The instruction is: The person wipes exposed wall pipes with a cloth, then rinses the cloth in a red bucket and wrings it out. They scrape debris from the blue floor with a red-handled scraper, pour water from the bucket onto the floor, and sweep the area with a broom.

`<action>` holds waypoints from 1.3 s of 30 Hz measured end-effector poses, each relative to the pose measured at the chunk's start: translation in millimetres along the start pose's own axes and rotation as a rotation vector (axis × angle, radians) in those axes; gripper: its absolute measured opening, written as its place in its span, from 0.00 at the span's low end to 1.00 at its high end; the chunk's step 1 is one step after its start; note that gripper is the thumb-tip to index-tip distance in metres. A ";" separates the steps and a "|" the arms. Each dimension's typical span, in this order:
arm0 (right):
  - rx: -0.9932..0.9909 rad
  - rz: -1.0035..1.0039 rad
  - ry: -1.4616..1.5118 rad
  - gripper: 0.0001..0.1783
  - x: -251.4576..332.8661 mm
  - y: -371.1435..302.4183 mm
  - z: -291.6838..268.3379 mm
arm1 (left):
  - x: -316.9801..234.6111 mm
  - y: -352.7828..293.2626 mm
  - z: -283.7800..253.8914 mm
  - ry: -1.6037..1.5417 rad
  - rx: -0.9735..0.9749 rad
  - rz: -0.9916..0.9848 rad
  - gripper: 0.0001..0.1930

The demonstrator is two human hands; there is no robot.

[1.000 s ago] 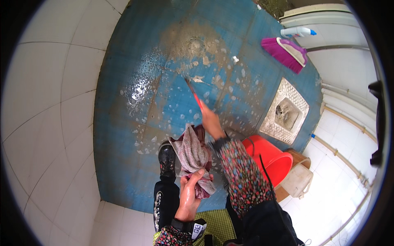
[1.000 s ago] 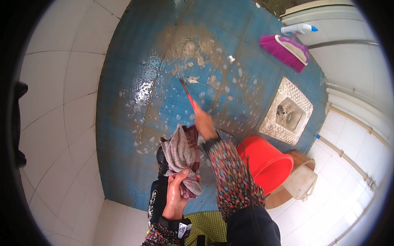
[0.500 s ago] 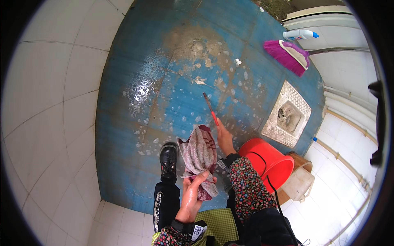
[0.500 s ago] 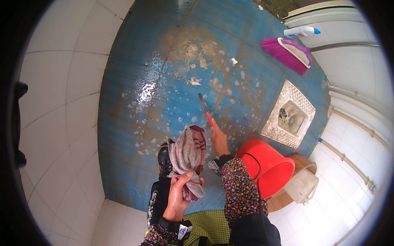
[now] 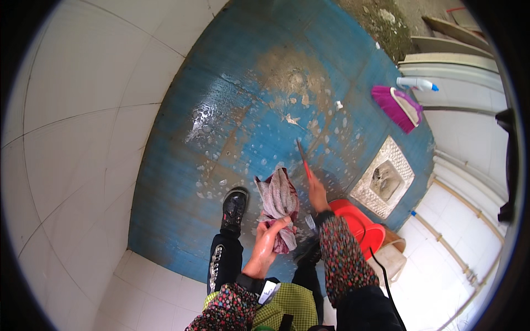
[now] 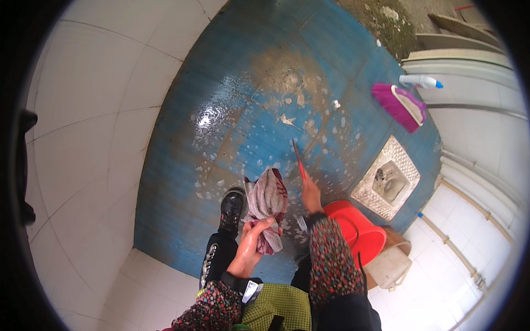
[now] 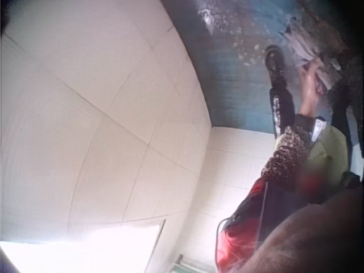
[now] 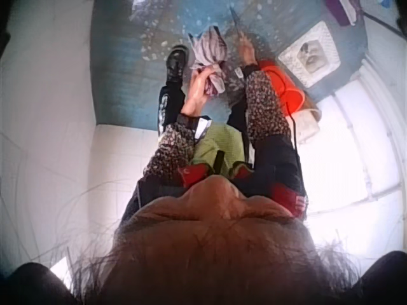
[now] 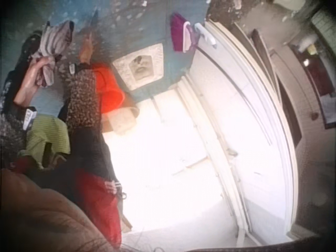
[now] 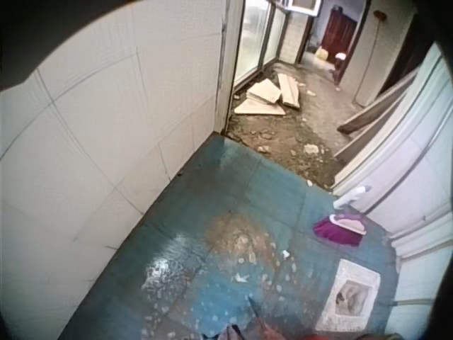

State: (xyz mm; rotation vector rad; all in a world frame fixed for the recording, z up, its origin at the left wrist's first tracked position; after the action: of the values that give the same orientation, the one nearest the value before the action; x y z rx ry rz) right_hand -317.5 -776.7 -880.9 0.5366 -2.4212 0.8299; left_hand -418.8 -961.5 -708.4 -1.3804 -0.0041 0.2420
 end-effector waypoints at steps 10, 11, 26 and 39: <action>0.106 0.886 0.427 0.24 -4.3 -207.8 -79.4 | 21.7 15.5 -16.0 0.045 -0.044 0.125 0.24; 0.120 0.845 0.471 0.24 4.5 -204.5 -73.0 | 24.2 18.8 -17.3 0.026 -0.059 0.123 0.24; 0.093 0.446 0.272 0.22 77.4 -151.2 -46.7 | -109.9 -38.9 20.5 0.151 -0.108 0.273 0.19; -0.187 0.356 0.427 0.21 114.9 24.2 30.8 | -133.2 29.5 63.9 0.408 -0.085 0.040 0.17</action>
State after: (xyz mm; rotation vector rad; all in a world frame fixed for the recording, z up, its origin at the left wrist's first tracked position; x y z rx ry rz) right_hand -430.8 -801.5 -845.0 -0.1406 -2.1843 0.7546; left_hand -562.9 -917.5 -706.3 -1.4950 0.3557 -0.0103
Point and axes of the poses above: each hand's wrist, its own y-axis towards the middle knuckle, its own z-axis out of the palm, x = y × z, the point moved 10 cm from there along y, towards the middle knuckle, and after that the axes turned 12 degrees about -x, right-handed, at the moved point
